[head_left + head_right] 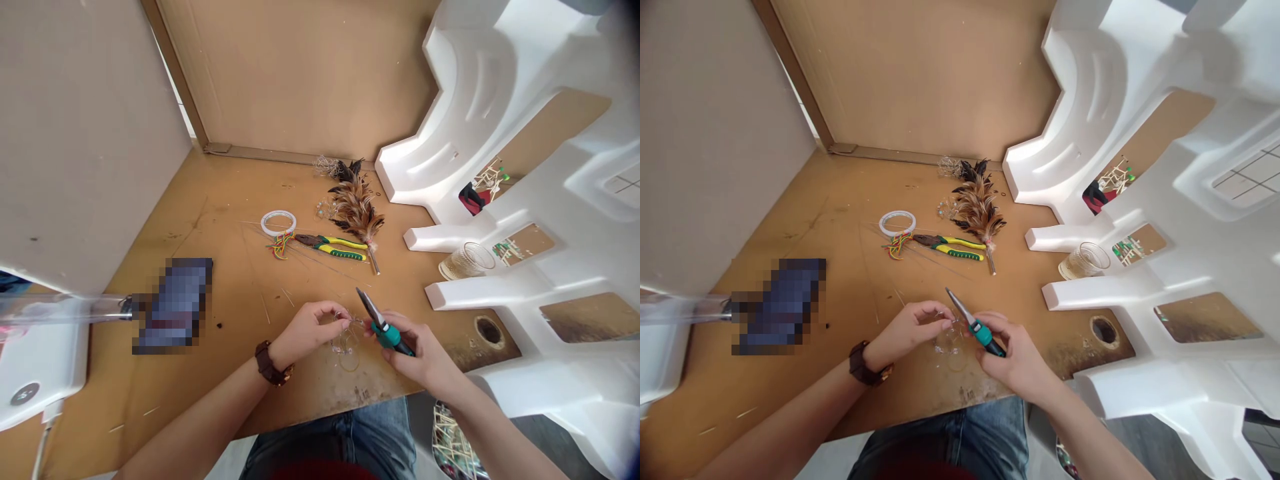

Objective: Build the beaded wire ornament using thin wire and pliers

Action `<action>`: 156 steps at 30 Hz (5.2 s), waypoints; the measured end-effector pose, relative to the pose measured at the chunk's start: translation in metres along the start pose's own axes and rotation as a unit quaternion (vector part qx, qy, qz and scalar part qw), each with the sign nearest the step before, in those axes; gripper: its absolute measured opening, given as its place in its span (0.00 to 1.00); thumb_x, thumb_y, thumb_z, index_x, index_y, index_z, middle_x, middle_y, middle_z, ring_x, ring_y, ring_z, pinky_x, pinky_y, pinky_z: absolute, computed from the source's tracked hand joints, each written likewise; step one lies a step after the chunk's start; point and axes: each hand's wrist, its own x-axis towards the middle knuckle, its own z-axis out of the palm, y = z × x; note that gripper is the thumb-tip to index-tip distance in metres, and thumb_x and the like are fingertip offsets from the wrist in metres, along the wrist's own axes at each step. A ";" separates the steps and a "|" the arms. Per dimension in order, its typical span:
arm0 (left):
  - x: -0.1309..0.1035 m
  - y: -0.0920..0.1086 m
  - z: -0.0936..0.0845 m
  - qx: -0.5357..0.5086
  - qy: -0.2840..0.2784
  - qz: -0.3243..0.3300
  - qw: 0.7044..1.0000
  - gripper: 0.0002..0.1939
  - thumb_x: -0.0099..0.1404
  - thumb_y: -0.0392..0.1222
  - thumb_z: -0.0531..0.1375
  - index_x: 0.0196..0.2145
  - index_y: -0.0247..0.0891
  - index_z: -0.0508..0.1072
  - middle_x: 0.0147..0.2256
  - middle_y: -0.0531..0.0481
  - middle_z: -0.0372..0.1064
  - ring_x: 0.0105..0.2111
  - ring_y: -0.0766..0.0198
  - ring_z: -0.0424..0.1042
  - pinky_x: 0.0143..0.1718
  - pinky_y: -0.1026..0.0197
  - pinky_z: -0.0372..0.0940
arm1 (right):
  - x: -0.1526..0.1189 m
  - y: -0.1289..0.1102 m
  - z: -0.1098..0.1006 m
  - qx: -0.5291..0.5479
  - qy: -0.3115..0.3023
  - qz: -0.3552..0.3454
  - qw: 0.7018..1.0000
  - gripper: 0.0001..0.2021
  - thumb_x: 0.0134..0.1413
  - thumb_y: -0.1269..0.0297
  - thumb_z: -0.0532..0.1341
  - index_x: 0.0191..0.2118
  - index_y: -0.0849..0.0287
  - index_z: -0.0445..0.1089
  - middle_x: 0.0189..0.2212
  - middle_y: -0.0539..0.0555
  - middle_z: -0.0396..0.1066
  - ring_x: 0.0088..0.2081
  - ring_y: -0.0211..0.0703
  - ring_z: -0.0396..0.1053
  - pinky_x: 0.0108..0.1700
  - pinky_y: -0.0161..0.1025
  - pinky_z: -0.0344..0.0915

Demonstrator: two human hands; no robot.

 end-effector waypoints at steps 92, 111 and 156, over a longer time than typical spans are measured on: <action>-0.004 0.001 0.001 -0.039 0.056 0.021 0.997 0.11 0.60 0.45 0.54 0.27 0.34 0.67 0.26 0.53 0.62 0.28 0.68 0.60 0.32 0.67 0.56 | -0.023 0.031 0.003 -0.588 0.189 -0.121 0.777 0.16 0.48 0.65 0.56 0.45 0.62 0.67 0.31 0.55 0.69 0.33 0.44 0.64 0.35 0.38 0.56; -0.003 -0.004 0.003 -0.103 0.059 -0.002 0.993 0.10 0.58 0.45 0.56 0.27 0.34 0.68 0.25 0.53 0.62 0.27 0.68 0.59 0.31 0.66 0.55 | -0.021 0.025 0.001 -0.625 0.162 -0.120 0.754 0.18 0.52 0.66 0.55 0.49 0.64 0.64 0.37 0.59 0.69 0.38 0.49 0.62 0.38 0.43 0.53; 0.000 -0.007 0.006 -0.052 0.083 0.004 0.995 0.08 0.58 0.42 0.55 0.28 0.35 0.69 0.26 0.52 0.64 0.28 0.67 0.62 0.32 0.67 0.58 | -0.021 0.016 -0.003 -0.582 0.117 -0.088 0.800 0.20 0.44 0.69 0.55 0.47 0.60 0.64 0.37 0.57 0.69 0.37 0.47 0.66 0.37 0.42 0.59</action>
